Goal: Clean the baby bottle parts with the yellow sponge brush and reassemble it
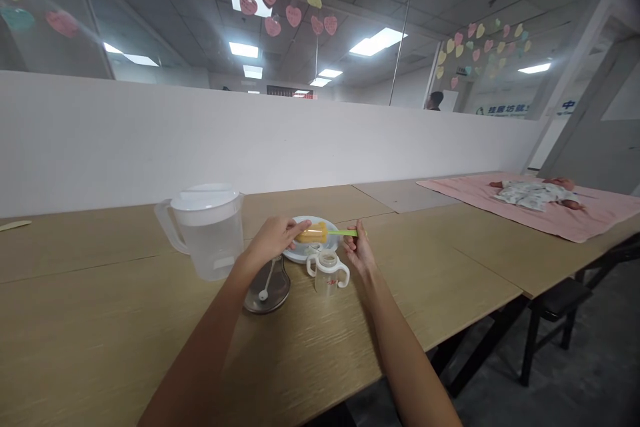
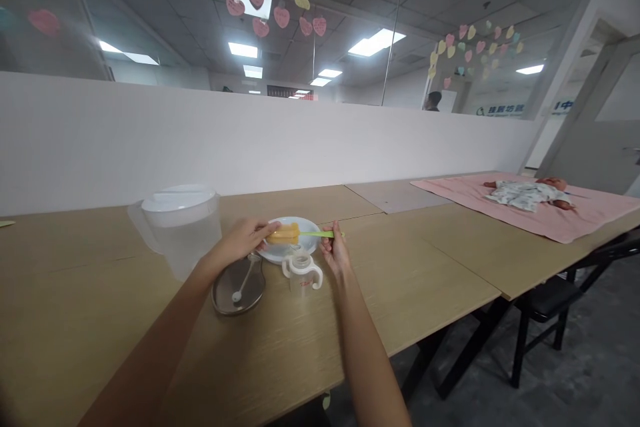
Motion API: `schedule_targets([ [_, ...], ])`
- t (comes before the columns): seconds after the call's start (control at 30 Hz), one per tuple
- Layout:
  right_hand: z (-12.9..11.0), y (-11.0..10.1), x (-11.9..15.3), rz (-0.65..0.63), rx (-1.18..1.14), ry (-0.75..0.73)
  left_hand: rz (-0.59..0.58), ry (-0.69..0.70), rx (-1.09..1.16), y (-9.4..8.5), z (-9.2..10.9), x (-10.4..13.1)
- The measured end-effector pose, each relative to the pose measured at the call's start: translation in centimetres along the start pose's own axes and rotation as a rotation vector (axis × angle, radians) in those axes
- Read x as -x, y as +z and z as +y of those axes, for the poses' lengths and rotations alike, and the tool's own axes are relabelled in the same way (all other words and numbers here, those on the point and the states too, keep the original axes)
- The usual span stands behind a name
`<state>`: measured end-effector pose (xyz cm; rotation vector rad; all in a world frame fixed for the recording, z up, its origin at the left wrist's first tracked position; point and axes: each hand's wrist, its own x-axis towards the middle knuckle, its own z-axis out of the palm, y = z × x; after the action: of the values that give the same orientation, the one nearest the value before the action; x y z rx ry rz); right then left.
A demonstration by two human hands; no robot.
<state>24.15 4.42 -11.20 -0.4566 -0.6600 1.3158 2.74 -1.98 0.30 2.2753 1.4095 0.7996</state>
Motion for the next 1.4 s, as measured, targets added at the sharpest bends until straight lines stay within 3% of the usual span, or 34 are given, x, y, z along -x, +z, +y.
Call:
schedule_targets([
  [0.13, -0.2, 0.0, 0.1, 0.041, 0.018, -0.002, 0.140, 0.230, 0.021, 0.3, -0.4, -0.4],
  [0.27, -0.1, 0.0, 0.1, 0.037, -0.018, 0.013, 0.217, 0.367, 0.054, 0.4, 0.0, -0.5],
  [0.4, 0.0, -0.2, 0.0, 0.040, -0.034, 0.000, 0.249, 0.404, 0.065, 0.4, 0.7, -0.3],
  [0.57, 0.2, -0.5, -0.2, 0.076, -0.016, -0.051, 0.177, 0.377, 0.125, 0.7, 0.5, -0.4],
  [0.67, 0.4, -0.7, -0.3, 0.101, 0.023, -0.072, 0.149, 0.294, 0.091, 0.4, 0.2, -0.4],
  [0.83, 0.9, -1.4, -0.7, 0.218, 0.148, -0.128, 0.103, -0.016, -0.217, -1.9, -0.5, 0.5],
  [0.93, 1.1, -1.7, -0.9, 0.332, 0.203, -0.190, -0.080, -0.264, -0.485, -2.8, -1.6, 0.9],
  [1.03, 1.0, -1.9, -1.0, 0.440, 0.291, -0.234, -0.284, -0.444, -0.666, -2.5, -2.8, 0.9],
  [1.23, 1.2, -1.6, -0.8, 0.507, 0.641, -0.365, -0.331, -0.465, -0.695, -0.7, -4.3, 0.2],
  [1.4, 1.5, -1.2, -0.3, 0.399, 0.896, -0.479, -0.296, -0.435, -0.695, -0.5, -4.6, 0.2],
])
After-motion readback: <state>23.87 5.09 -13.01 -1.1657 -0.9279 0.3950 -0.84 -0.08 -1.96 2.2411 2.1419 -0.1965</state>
